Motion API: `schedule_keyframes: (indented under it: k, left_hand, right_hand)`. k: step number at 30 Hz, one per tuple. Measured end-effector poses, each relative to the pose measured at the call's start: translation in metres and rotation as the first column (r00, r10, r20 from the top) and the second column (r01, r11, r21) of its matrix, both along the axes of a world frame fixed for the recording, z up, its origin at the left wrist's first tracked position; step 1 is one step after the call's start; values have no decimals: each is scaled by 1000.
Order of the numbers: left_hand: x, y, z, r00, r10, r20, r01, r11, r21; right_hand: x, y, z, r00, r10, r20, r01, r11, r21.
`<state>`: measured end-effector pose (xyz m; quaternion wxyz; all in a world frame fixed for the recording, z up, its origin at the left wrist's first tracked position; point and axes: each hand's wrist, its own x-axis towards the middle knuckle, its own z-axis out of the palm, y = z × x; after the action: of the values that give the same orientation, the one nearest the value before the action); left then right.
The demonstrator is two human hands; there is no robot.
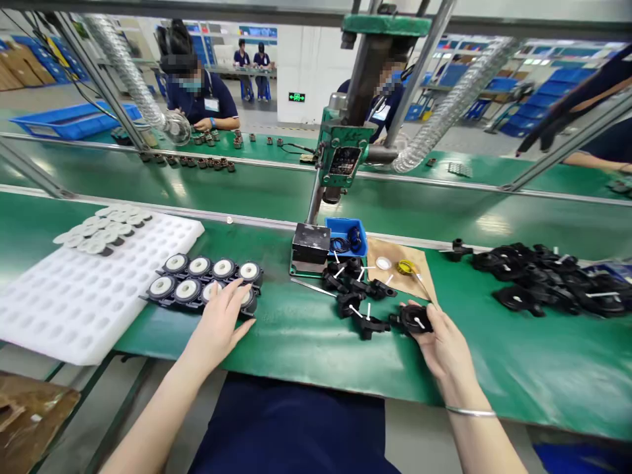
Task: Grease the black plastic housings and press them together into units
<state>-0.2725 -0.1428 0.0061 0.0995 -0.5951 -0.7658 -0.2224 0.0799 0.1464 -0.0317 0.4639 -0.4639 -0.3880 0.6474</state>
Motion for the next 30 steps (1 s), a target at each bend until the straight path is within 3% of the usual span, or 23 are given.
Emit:
schedule_keyframes:
  k: [3, 6, 9, 12, 15, 17, 23, 30]
  left_hand:
    - [-9, -2, -3, 997, -39, -64, 38, 999, -5]
    - [-3, 2, -6, 990, -105, -95, 107, 994, 11]
    - [12, 13, -9, 972, -221, -78, 225, 973, 43]
    - [29, 31, -14, 935, -355, -24, 356, 932, 69]
    - [42, 52, -19, 892, -439, 109, 434, 898, 69]
    - [45, 64, -25, 865, -453, 218, 447, 891, 79]
    - [45, 70, -43, 744, -420, 520, 398, 903, 159]
    - [40, 59, -54, 584, -358, 729, 371, 916, 153]
  right_hand:
    - [3, 4, 5, 987, -87, -138, 73, 992, -107]
    - [3, -4, 19, 957, -96, -275, 51, 985, -164]
    - [-8, -26, 42, 899, -49, -436, -43, 979, -199]
    - [-31, -49, 64, 838, 68, -541, -227, 946, -232]
    - [-53, -64, 80, 765, 180, -618, -400, 885, -237]
    - [-65, -70, 86, 731, 194, -654, -439, 868, -232]
    - [-95, -87, 91, 708, 183, -682, -459, 853, -248]
    - [-135, -95, 81, 658, 222, -719, -574, 766, -289]
